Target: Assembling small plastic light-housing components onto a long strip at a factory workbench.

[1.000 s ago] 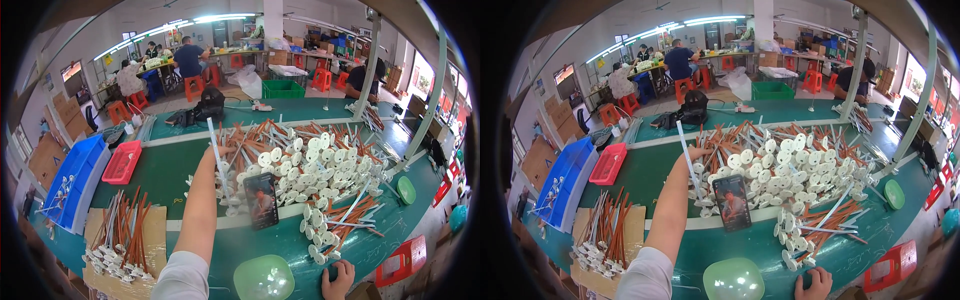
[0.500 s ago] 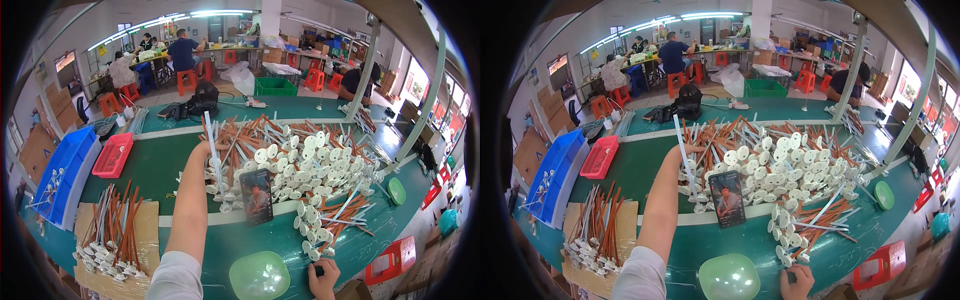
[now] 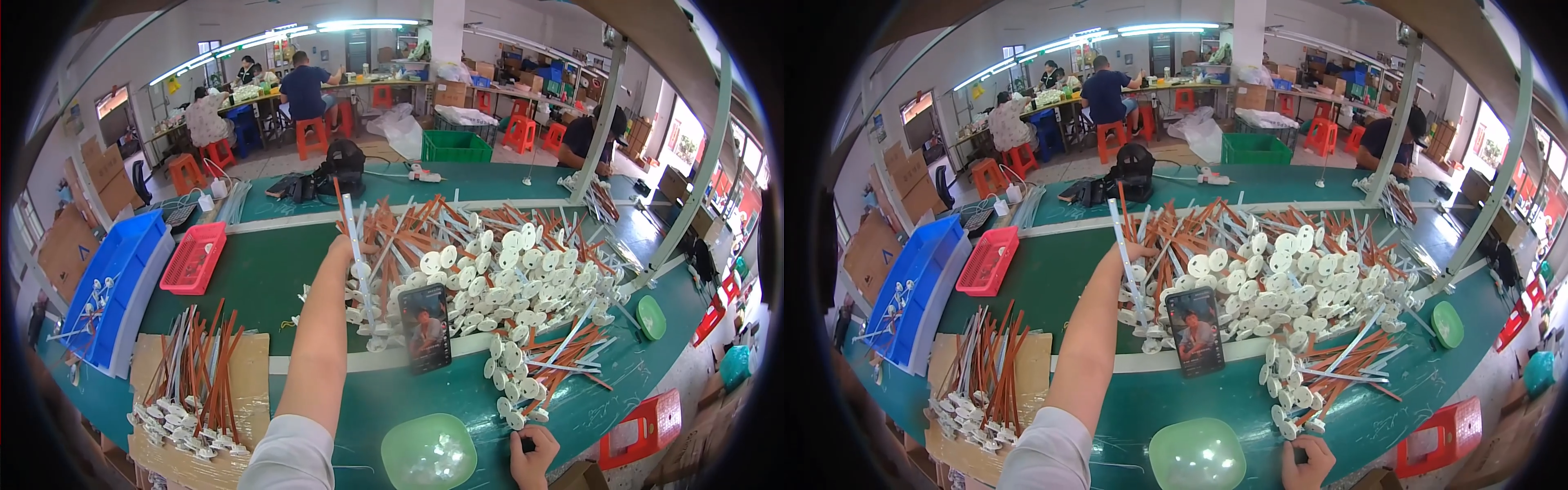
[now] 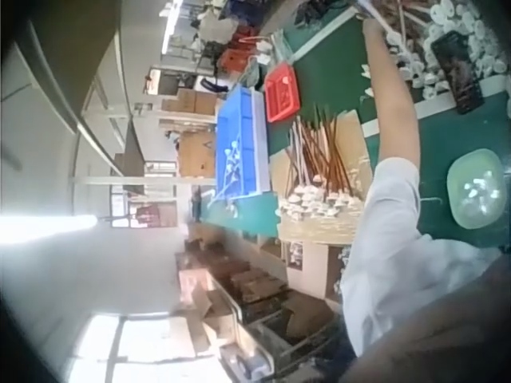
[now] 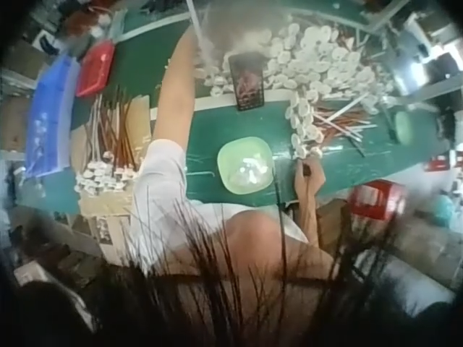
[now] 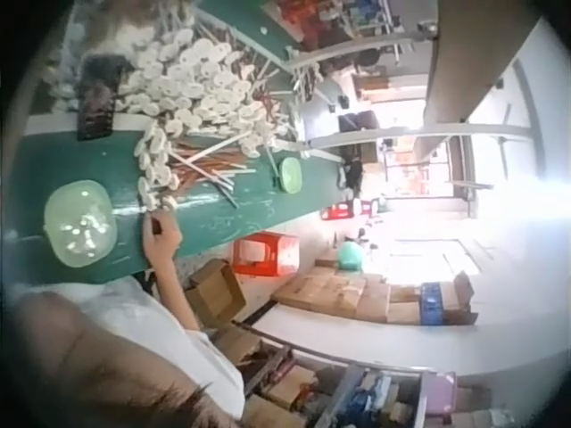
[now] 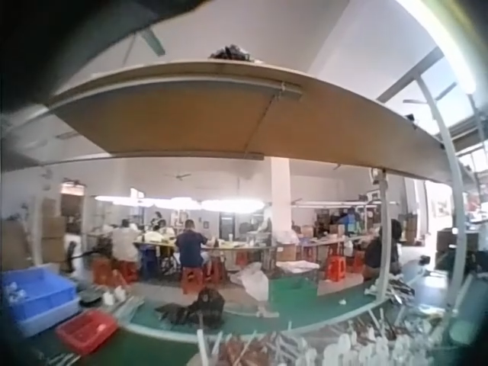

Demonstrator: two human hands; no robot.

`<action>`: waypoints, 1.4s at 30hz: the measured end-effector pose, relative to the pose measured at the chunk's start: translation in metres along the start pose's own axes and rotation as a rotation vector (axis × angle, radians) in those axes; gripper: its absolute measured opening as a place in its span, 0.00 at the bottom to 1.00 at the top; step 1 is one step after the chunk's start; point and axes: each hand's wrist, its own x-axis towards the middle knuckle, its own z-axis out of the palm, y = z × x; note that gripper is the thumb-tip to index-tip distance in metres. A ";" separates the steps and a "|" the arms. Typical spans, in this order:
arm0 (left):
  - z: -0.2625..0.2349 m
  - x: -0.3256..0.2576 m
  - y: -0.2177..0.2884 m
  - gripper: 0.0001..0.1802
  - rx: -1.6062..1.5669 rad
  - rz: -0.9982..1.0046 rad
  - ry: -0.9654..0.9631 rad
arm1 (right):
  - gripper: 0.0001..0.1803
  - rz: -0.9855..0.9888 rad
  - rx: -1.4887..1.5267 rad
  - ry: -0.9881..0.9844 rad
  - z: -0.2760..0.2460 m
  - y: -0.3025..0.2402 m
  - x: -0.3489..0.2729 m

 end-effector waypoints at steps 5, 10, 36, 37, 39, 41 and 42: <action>-0.035 -0.053 0.044 0.46 0.127 0.177 -0.201 | 0.05 -0.029 0.008 -0.001 -0.002 -0.003 0.003; -0.036 -0.068 0.040 0.42 -0.159 0.063 -0.134 | 0.03 -0.102 -0.030 0.018 0.002 -0.006 0.005; -0.042 -0.008 -0.013 0.27 0.096 0.095 -0.214 | 0.14 -0.855 -0.632 -0.355 0.235 -0.137 0.133; -0.040 -0.011 -0.005 0.26 0.140 0.120 -0.235 | 0.13 -0.825 -0.713 -0.420 0.234 -0.133 0.137; -0.046 -0.029 0.010 0.24 0.212 0.112 -0.273 | 0.13 -0.836 -0.808 -0.388 0.237 -0.129 0.137; -0.050 -0.035 0.014 0.24 0.318 0.108 -0.303 | 0.13 -0.869 -0.884 -0.343 0.239 -0.130 0.135; -0.048 -0.042 0.021 0.26 0.428 0.062 -0.381 | 0.14 -0.885 -0.921 -0.326 0.242 -0.126 0.133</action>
